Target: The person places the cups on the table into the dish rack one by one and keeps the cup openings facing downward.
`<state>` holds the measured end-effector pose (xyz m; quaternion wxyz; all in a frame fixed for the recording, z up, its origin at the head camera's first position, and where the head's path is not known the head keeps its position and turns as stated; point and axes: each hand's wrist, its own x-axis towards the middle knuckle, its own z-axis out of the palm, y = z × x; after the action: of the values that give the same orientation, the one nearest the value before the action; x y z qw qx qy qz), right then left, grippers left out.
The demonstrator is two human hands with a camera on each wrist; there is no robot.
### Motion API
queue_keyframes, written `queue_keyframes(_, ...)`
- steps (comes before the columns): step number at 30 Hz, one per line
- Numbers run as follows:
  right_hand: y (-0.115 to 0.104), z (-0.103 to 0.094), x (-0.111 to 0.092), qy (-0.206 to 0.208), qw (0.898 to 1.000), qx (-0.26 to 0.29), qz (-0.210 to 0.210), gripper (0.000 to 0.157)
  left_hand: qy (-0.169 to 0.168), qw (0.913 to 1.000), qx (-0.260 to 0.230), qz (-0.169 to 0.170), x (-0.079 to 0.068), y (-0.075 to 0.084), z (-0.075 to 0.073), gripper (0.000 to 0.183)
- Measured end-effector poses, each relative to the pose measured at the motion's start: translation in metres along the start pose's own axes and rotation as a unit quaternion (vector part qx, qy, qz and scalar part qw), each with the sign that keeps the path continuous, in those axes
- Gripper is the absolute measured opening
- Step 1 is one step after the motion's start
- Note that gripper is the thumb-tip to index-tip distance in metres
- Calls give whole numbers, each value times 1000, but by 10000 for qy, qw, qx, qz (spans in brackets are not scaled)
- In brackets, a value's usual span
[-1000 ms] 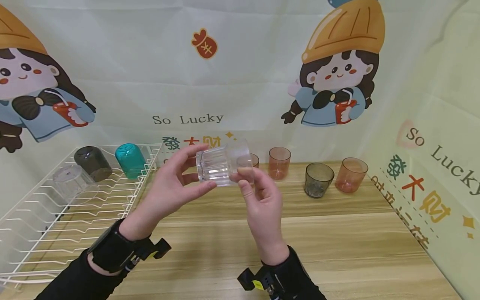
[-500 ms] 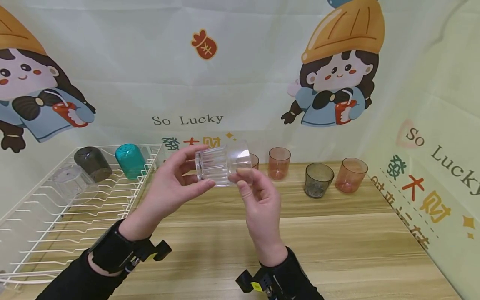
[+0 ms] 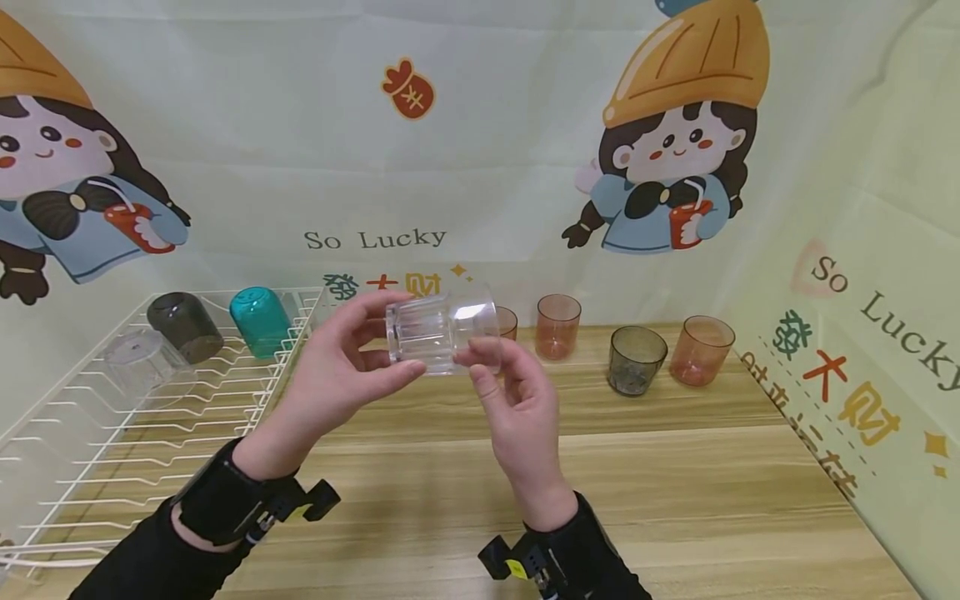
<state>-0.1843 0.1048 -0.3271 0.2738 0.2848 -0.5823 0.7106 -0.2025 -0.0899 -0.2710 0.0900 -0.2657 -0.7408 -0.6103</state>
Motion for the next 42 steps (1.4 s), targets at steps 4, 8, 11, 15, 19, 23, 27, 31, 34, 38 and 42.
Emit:
queue_keyframes(4, 0, -2, 0, -91, 9999, 14, 58, 27, 4, 10000, -3, 42, -1, 1, -1, 64)
queue_keyframes(8, 0, -5, 0, -185, 9995, 203, 154, 31, 54, 9999, 52, 134, -1, 1, -1, 65)
queue_keyframes(11, 1, -7, 1, -241, 9991, 317, 111, 28, 99, 9997, 97, 191, -1, 2, -2, 64)
queue_keyframes(15, 2, -10, 2, -342, 9986, 397, -19, 27, 102, 9996, 122, 234, -1, 3, -2, 63)
queue_keyframes(19, 2, -12, 3, -440, 9981, 413, -87, 28, 73, 9995, 149, 269, -1, 3, -2, 62)
queue_keyframes(23, 0, -15, 4, -468, 9980, 408, -104, 31, 82, 9993, 194, 320, -1, 4, -3, 62)
queue_keyframes(27, -1, -17, 5, -491, 9973, 529, -146, 36, 133, 9991, 202, 349, -1, 6, -5, 62)
queue_keyframes(31, -2, -21, 7, -516, 9965, 642, -171, 39, 174, 9991, 225, 325, -2, 7, -7, 62)
queue_keyframes(34, -2, -23, 8, -499, 9967, 623, -149, 42, 187, 9990, 283, 283, -3, 8, -10, 61)
queue_keyframes(38, -4, -27, 9, -489, 9973, 546, -92, 47, 215, 9990, 351, 193, -4, 11, -14, 62)
queue_keyframes(42, -6, -30, 9, -523, 9977, 439, -32, 51, 266, 9988, 416, 67, -5, 15, -18, 63)
